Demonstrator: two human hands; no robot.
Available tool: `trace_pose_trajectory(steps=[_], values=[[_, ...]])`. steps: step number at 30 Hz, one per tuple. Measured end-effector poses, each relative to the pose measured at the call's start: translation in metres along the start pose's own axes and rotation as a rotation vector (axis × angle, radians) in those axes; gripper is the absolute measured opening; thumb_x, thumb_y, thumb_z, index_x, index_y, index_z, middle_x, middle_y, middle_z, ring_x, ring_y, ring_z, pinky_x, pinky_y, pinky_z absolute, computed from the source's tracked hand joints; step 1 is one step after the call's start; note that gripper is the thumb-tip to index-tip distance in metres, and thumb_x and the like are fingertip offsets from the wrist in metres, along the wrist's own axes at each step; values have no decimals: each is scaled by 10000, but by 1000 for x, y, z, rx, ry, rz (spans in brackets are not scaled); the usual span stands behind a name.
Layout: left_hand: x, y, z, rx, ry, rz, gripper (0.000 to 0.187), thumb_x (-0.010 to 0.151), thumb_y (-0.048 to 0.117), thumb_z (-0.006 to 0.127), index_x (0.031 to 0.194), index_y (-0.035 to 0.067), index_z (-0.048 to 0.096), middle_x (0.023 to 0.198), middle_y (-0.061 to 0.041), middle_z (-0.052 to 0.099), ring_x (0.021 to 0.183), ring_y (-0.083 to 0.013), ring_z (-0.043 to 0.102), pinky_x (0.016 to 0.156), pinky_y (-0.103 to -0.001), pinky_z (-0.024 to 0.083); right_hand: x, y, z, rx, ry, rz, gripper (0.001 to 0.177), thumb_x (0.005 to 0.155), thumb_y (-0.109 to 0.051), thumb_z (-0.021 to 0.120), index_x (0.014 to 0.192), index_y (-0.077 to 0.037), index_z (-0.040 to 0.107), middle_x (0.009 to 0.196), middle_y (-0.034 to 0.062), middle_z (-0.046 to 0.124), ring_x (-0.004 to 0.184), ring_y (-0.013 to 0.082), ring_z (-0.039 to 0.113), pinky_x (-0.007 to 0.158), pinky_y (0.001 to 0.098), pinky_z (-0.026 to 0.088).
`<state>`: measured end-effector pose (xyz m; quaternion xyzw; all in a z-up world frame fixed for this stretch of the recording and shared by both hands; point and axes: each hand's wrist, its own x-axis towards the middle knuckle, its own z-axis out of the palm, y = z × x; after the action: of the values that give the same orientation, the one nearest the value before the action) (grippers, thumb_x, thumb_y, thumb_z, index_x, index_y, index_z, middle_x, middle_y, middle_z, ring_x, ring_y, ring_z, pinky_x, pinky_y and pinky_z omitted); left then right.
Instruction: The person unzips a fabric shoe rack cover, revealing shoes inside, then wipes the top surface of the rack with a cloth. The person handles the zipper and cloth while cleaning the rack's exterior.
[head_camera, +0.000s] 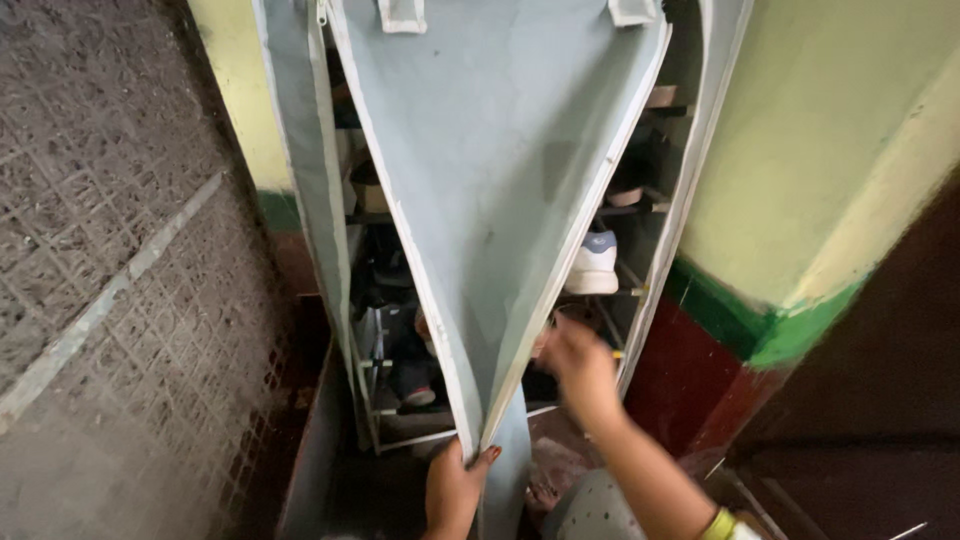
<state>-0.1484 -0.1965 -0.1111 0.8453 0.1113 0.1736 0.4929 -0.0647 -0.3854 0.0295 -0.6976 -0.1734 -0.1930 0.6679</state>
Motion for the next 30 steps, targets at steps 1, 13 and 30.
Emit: trace_pose_trajectory(steps=[1,13,30], values=[[1,-5,3,-14,-12,3,394,750,339,860,1007,59,753,906,-190,778,888,-384,749,734,-438,575,-21,13,3,-353,-98,92,200,932,-184,669,910,-3,751,709,73,723,635,166,665,605,337,526],[-10,19,-9,-227,-224,26,528,834,427,647,1257,111,625,1107,-180,746,1040,-395,708,867,-457,541,-139,70,14,-521,-633,315,212,912,-264,685,933,-58,734,829,170,745,791,344,728,733,441,550],[14,13,-79,27,575,53,335,963,355,720,941,21,743,766,-202,691,644,-360,643,623,-451,484,-171,122,13,-1057,-1180,1,242,846,-295,695,1004,-141,794,1219,237,655,1320,485,454,1100,563,390]])
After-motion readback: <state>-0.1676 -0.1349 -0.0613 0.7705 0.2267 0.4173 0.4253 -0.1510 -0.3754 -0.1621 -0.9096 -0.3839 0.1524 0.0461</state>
